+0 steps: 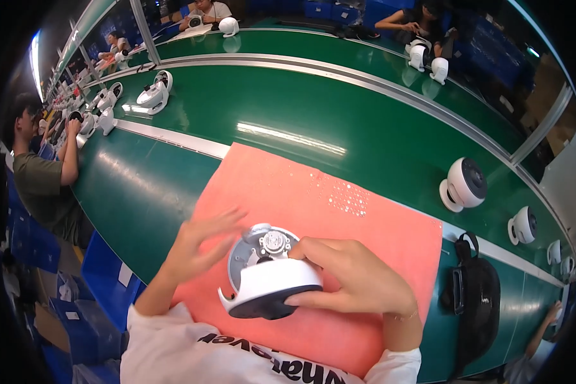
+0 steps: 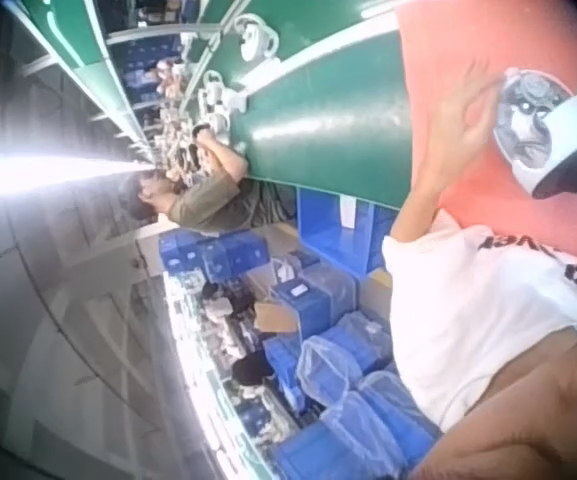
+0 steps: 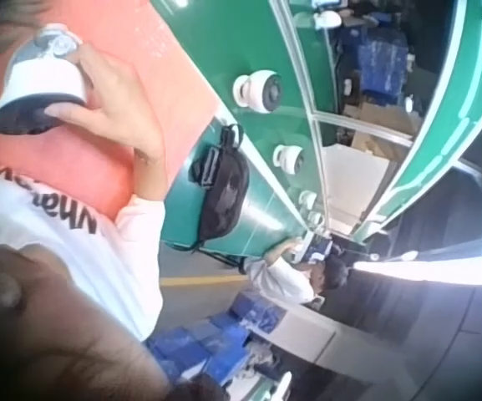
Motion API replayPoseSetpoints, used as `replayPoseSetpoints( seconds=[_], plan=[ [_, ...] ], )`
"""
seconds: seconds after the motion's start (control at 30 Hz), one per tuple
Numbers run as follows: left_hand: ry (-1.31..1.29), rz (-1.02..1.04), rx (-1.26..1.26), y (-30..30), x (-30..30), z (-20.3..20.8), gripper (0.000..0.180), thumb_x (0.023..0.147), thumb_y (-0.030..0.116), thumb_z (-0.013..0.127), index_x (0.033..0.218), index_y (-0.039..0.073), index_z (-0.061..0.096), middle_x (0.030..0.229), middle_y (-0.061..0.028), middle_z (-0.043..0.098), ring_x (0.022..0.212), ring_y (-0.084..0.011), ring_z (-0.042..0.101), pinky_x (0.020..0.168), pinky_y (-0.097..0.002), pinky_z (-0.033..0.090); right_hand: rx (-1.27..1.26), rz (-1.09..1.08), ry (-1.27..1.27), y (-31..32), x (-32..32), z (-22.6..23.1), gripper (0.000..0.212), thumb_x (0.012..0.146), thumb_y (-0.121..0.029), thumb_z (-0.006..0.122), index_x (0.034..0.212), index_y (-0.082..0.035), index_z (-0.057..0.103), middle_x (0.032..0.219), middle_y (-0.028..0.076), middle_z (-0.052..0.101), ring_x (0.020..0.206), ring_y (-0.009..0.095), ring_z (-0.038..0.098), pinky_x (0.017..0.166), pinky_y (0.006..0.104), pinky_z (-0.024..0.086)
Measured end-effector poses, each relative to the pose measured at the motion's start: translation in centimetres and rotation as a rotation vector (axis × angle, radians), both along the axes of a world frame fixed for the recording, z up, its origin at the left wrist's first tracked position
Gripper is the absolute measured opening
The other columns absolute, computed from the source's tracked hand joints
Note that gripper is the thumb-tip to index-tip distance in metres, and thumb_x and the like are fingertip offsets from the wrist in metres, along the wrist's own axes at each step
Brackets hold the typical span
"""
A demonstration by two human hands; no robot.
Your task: Assemble a dome-style security camera on an electronics production line.
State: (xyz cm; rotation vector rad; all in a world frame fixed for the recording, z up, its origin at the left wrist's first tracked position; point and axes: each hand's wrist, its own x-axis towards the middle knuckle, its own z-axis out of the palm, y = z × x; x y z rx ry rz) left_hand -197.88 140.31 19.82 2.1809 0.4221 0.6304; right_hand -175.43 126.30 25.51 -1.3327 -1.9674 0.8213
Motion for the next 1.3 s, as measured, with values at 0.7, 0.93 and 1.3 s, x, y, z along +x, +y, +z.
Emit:
replayPoseSetpoints(
  seconds=[0.7,0.93,1.3],
  plan=[
    [0.041,0.164,-0.122,-1.0,-4.4,-0.6,0.033,0.067,0.023,0.076,0.083,-0.003,0.062,0.076,-0.0119,0.066,0.078,-0.0243,0.067,0.073,-0.0299,0.052,-0.279,-0.353,0.071,4.4,-2.3,-3.3,0.038,0.068,-0.036,0.075,0.066,-0.001,0.060,0.051,0.002,0.049,0.048,0.008,0.046,0.046,0.0220,0.035],
    [0.114,0.173,-0.020,-0.1,-4.6,-0.1,0.039,0.061,0.031,0.081,0.072,-0.001,0.062,0.058,-0.0111,0.060,0.053,-0.0187,0.062,0.055,-0.0270,0.050,-0.205,-0.414,0.208,5.0,-3.5,-3.2,0.035,0.071,-0.033,0.074,0.071,-0.001,0.061,0.050,0.003,0.050,0.047,0.008,0.046,0.046,0.0224,0.035],
    [0.420,-0.027,0.010,4.1,-4.2,2.5,0.048,0.066,0.044,0.074,0.056,0.001,0.058,0.047,-0.0075,0.054,0.045,-0.0192,0.056,0.047,-0.0262,0.043,-0.218,-0.392,-0.216,5.8,-4.5,-3.1,0.054,0.088,-0.044,0.049,0.054,-0.002,0.053,0.044,0.013,0.045,0.040,0.026,0.046,0.045,0.0357,0.037]
  ],
)
